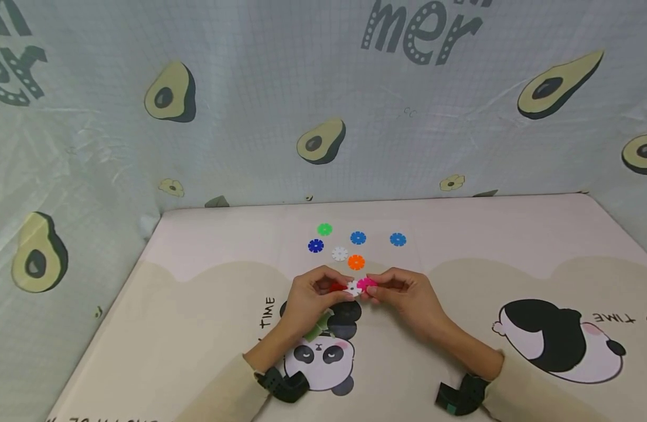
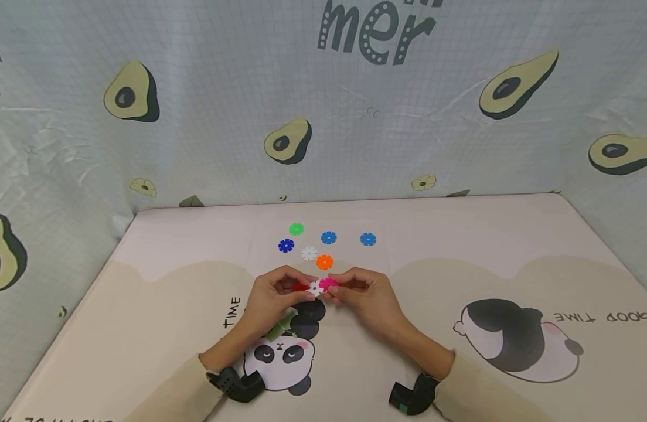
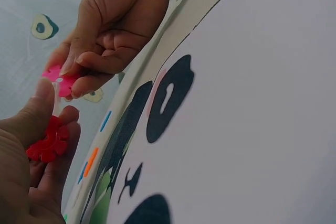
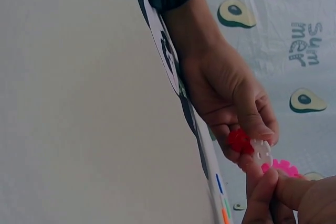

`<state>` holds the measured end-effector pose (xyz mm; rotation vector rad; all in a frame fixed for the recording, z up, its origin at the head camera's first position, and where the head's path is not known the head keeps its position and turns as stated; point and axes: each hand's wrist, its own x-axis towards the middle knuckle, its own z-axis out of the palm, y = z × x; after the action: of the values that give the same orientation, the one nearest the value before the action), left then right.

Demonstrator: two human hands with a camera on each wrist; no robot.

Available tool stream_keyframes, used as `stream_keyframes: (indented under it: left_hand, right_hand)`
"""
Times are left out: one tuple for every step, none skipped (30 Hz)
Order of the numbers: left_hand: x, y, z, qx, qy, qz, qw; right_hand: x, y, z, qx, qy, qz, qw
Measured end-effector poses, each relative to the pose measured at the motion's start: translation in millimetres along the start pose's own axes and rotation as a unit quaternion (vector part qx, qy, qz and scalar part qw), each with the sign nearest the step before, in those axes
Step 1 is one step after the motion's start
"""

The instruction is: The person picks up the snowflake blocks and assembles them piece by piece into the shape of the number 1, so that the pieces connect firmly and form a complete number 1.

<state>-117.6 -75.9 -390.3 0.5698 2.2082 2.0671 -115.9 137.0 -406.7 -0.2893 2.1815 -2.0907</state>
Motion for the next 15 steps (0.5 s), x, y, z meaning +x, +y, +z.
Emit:
stream_keyframes:
  left_hand:
    - [0.1,-0.2,0.0,-0.005,0.002,-0.002,1.0]
    - [0.2,-0.2,0.0,-0.008,0.004,-0.004,1.0]
    - [0.3,-0.4,0.0,-0.012,0.005,-0.005,0.9999]
    - [0.5,-0.6,0.0,-0.015,0.006,-0.006,0.9998]
    - [0.6,-0.7,-0.1,-0.018,0.007,-0.007,0.9998]
    - [0.7,-0.7,-0.2,-0.019,0.008,-0.008,0.9997]
    - [0.8,-0.7,-0.3,-0.021,0.009,-0.009,0.9997]
    - [1.0,-0.7,-0.4,-0.022,0.009,-0.009,0.9997]
    - [1.0,-0.8,-0.5,-0.023,0.008,-0.01,0.9996]
    - [1.1,-0.9,-0.6,-0.023,0.009,-0.01,0.9996]
    - [1.1,-1.0,-0.6,-0.023,0.009,-0.01,0.9996]
    - [1.1,-1.0,-0.6,-0.024,0.009,-0.011,0.9996]
    - [1.2,-1.4,-0.5,-0.025,0.009,-0.011,0.9996]
    - [1.2,-1.8,-0.5,-0.027,0.009,-0.01,0.9996]
    - [1.3,-1.5,-0.3,-0.027,0.009,-0.011,0.9995]
  right_hand:
    - [-0.5,-0.3,0.4,0.0,0.002,-0.001,1.0]
    - [-0.9,-0.5,0.9,-0.001,0.004,-0.002,1.0]
    - [-1.2,-0.7,1.3,-0.003,0.005,-0.004,1.0]
    - [-1.3,-0.6,1.7,-0.006,0.006,-0.005,1.0]
    - [-1.2,-0.5,1.9,-0.009,0.007,-0.006,1.0]
    - [-1.2,-0.4,2.1,-0.011,0.008,-0.007,1.0]
    - [-1.0,-0.3,2.3,-0.013,0.008,-0.008,1.0]
    - [-0.9,-0.2,2.4,-0.014,0.008,-0.009,1.0]
    - [-0.8,-0.1,2.4,-0.015,0.008,-0.01,1.0]
    - [-0.8,0.0,2.4,-0.016,0.008,-0.009,1.0]
    - [-0.9,-0.1,2.4,-0.014,0.007,-0.01,1.0]
    - [-1.0,0.0,2.4,-0.013,0.007,-0.01,1.0]
    - [-1.1,0.0,2.4,-0.013,0.007,-0.01,1.0]
    - [-1.2,0.1,2.5,-0.01,0.006,-0.009,1.0]
    - [-1.3,0.0,2.7,-0.007,0.006,-0.009,1.0]
